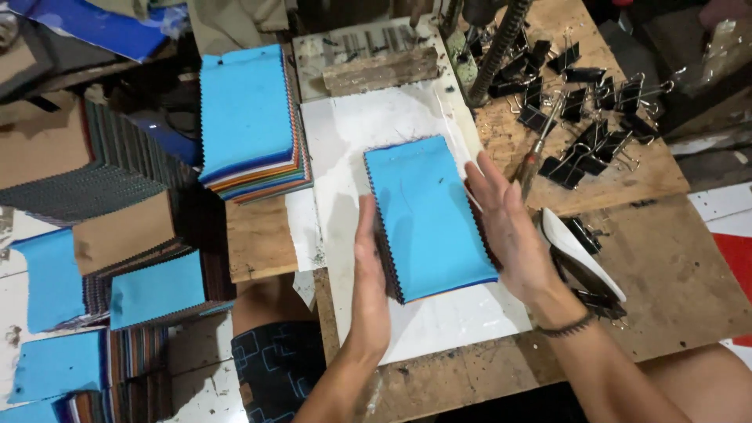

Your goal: The person sits on the floor in a workshop and uses a drill press to punch holes into stacks of colorful paper. They align the paper stacks under the drill, operate the lever to punch the holes, and then move the stacks aside.

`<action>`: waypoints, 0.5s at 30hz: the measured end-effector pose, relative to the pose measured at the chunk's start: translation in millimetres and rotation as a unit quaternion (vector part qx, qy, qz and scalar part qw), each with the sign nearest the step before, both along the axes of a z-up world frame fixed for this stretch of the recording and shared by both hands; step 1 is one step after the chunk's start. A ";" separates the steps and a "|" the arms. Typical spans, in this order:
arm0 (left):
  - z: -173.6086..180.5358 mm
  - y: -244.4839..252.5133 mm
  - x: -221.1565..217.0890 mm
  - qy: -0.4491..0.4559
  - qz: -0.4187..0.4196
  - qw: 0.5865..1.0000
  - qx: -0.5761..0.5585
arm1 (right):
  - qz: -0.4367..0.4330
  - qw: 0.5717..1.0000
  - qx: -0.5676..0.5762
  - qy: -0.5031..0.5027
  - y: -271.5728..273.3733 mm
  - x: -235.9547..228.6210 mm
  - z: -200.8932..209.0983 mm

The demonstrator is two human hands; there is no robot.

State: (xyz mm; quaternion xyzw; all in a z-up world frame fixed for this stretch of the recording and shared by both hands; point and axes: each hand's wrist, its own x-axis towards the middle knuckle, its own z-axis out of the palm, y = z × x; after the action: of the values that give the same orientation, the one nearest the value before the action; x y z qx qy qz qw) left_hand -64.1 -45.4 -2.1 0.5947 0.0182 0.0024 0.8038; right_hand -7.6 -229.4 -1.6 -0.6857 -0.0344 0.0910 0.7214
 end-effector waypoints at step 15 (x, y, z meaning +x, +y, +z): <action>-36.8 25.7 -53.3 -0.061 0.042 0.955 0.287 | 0.030 0.870 -0.339 -0.356 -47.6 -63.2 -25.9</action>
State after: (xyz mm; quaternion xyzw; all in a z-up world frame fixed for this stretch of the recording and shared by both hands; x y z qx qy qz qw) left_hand -117.5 -19.7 -38.9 0.7979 -0.0074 0.0775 0.5977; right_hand -70.8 -277.1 -27.5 -0.8724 -0.2770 -0.1316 0.3805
